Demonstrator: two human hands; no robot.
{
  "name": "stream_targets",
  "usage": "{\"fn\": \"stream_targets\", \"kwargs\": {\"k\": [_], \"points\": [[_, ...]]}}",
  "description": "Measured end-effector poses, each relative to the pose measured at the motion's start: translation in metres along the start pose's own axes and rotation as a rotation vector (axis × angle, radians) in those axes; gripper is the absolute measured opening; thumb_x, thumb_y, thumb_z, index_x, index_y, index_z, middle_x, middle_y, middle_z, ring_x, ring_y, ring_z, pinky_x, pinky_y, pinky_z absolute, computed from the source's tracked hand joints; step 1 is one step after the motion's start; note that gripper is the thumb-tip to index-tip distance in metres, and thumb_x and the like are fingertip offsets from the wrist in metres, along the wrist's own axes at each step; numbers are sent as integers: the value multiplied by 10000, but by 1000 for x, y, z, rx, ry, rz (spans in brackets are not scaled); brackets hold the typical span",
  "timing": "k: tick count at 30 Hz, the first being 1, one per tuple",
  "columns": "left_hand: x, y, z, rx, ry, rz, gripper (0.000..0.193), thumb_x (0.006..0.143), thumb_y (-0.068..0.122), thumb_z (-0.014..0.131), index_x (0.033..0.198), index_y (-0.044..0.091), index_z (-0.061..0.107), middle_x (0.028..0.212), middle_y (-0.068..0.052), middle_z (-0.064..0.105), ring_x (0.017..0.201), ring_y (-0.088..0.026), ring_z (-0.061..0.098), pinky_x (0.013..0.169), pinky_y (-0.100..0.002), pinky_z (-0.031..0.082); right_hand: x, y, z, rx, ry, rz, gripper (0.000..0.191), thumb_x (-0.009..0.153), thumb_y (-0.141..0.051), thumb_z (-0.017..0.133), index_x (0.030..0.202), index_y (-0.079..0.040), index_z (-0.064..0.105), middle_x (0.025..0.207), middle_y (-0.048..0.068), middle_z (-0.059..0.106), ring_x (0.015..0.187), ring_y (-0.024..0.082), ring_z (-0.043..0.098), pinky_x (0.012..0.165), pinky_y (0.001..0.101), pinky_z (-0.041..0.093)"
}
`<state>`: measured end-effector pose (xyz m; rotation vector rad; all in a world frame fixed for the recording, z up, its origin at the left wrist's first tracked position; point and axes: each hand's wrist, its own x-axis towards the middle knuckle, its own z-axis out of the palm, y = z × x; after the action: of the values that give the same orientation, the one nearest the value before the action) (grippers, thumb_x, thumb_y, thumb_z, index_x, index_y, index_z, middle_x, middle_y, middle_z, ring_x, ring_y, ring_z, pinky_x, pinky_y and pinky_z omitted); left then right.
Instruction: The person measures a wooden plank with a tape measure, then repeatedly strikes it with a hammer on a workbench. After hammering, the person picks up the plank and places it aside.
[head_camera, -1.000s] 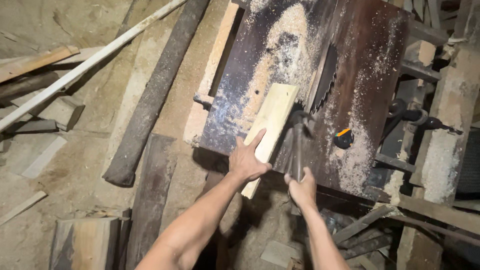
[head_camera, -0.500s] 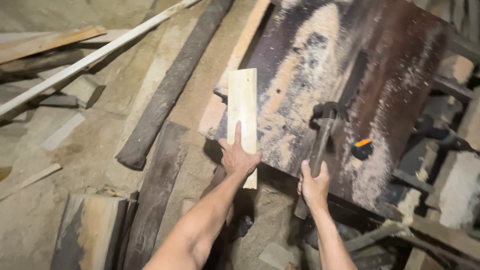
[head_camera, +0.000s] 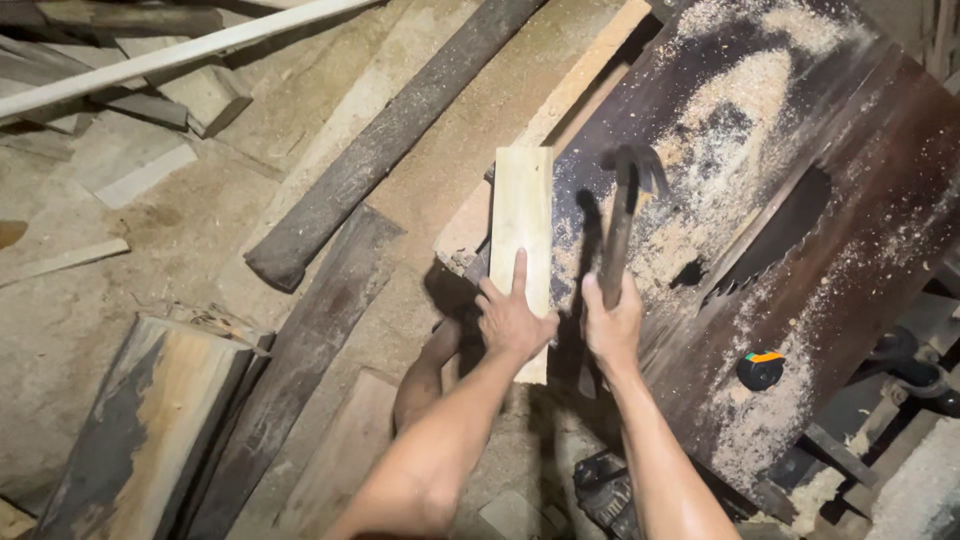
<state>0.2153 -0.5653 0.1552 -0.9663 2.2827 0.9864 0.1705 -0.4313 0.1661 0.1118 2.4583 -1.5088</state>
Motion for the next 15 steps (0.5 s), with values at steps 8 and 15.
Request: {"fn": "stream_targets", "kwargs": {"k": [8, 15], "points": [[-3, -3, -6, 50, -94, -28, 1236, 767, 356, 850, 1605, 469, -52, 1403, -254, 254, 1198, -486, 426, 961, -569, 511, 34, -28, 22, -268, -62, -158, 261, 1034, -284, 580, 1069, -30, 627, 768, 100, 678, 693, 192, 663, 642, 388, 520], [-1, 2, -13, 72, -145, -74, 1249, 766, 371, 854, 1597, 488, -70, 1401, -257, 232, 1201, -491, 431, 969, -575, 509, 35, -17, 31, -202, -65, -246, 285, 1036, -266, 547, 1141, -6, 595, 811, 160, 715, 729, 266, 714, 639, 431, 552]]}}
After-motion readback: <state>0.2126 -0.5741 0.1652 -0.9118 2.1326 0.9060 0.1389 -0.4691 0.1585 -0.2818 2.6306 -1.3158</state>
